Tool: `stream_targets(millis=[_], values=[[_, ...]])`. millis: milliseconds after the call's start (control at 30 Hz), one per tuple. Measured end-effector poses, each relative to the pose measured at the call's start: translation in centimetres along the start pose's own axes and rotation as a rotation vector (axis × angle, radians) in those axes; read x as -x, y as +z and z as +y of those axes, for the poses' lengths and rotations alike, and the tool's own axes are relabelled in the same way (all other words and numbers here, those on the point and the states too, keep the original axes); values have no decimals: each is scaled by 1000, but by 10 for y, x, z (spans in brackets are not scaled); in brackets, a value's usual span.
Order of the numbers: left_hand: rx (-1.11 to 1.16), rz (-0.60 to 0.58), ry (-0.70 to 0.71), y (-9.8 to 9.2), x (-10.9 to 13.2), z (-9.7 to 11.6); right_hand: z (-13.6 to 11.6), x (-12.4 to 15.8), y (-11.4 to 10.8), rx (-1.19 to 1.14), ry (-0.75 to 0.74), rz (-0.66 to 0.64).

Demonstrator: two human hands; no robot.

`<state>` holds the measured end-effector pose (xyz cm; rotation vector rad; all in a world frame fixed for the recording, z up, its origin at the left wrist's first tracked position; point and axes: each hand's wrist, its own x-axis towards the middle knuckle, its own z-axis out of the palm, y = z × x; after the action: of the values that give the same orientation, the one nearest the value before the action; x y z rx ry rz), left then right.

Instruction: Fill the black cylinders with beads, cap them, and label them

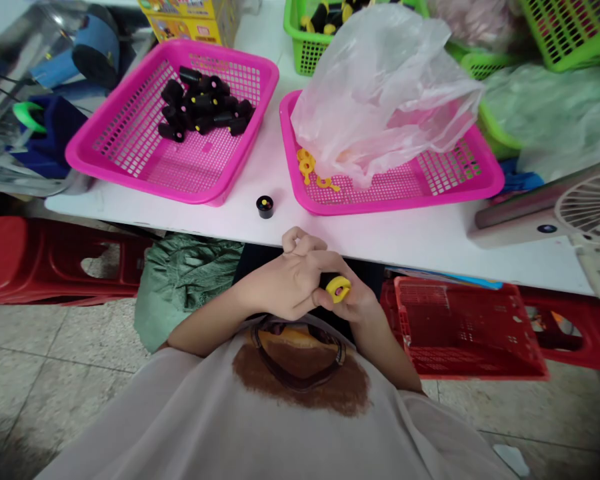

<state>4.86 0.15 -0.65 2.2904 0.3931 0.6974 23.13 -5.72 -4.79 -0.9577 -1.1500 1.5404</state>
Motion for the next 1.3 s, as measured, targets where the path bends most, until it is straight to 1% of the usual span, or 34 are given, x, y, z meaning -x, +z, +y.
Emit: stream_targets(millis=[67, 133, 233, 267, 300, 333, 400, 433, 467, 500, 533, 600, 633, 700, 733, 767, 833, 867, 900, 933, 967, 1000, 1033, 1067, 1100, 1133, 1167, 1200, 1233, 1267, 1300], values=[[14, -7, -9, -1, 2, -3, 3, 1, 4, -140, 49, 20], [27, -36, -31, -1, 5, -5, 6, 2, 8, -224, 80, 45], [-36, -100, -89, 4, 8, -9, 12, 1, 11, -246, 81, 95], [-71, -96, -96, 7, 10, -10, 13, 0, 11, -240, 71, 116], [-114, -62, -88, 10, 12, -13, 12, -1, 9, -231, 57, 138], [-161, 13, -57, 13, 15, -17, 10, -1, 7, -211, 36, 161], [-254, 254, 46, 17, 22, -28, -3, 0, -2, -114, -32, 174], [-296, 397, 91, 17, 25, -36, -13, 1, -8, -30, -74, 157], [-334, 519, 105, 17, 29, -44, -25, 2, -15, 77, -116, 118], [-376, 612, 87, 15, 31, -53, -39, 2, -22, 199, -150, 54], [-415, 671, 55, 13, 33, -63, -54, -1, -30, 322, -171, -21], [-474, 735, -6, 7, 35, -81, -86, -16, -43, 505, -180, -144], [-484, 754, -17, 5, 35, -89, -103, -31, -48, 552, -170, -171], [-459, 796, -10, 2, 33, -102, -135, -76, -57, 548, -150, -123], [-436, 812, -8, 2, 31, -106, -151, -105, -61, 540, -132, -44], [-412, 810, -14, 3, 30, -109, -166, -138, -64, 541, -148, 51], [-376, 767, -42, 6, 27, -111, -195, -205, -71, 603, -272, 315], [-373, 742, -61, 8, 27, -112, -207, -234, -74, 662, -292, 412], [-381, 726, -75, 10, 26, -112, -216, -258, -76, 705, -276, 482], [-400, 723, -83, 11, 27, -112, -224, -275, -78, 715, -254, 543], [-423, 732, -92, 12, 27, -112, -229, -285, -78, 703, -253, 567], [-441, 745, -104, 13, 27, -113, -231, -286, -77, 678, -284, 540], [-454, 758, -118, 13, 28, -114, -231, -281, -75, 655, -325, 468], [-458, 765, -134, 13, 29, -114, -230, -270, -71, 644, -360, 340], [-457, 761, -158, 12, 29, -115, -226, -255, -66, 666, -363, 166], [-449, 746, -186, 12, 30, -116, -221, -238, -61, 729, -294, -45], [-438, 730, -209, 12, 30, -116, -215, -222, -55, 836, -153, -277], [-425, 717, -229, 11, 30, -117, -207, -208, -51, 981, 21, -475], [-412, 706, -250, 11, 30, -117, -198, -197, -47, 1154, 171, -594], [-389, 699, -267, 11, 30, -118, -187, -189, -44, 1339, 275, -636], [-362, 699, -276, 11, 30, -119, -175, -185, -43, 1511, 323, -611]])
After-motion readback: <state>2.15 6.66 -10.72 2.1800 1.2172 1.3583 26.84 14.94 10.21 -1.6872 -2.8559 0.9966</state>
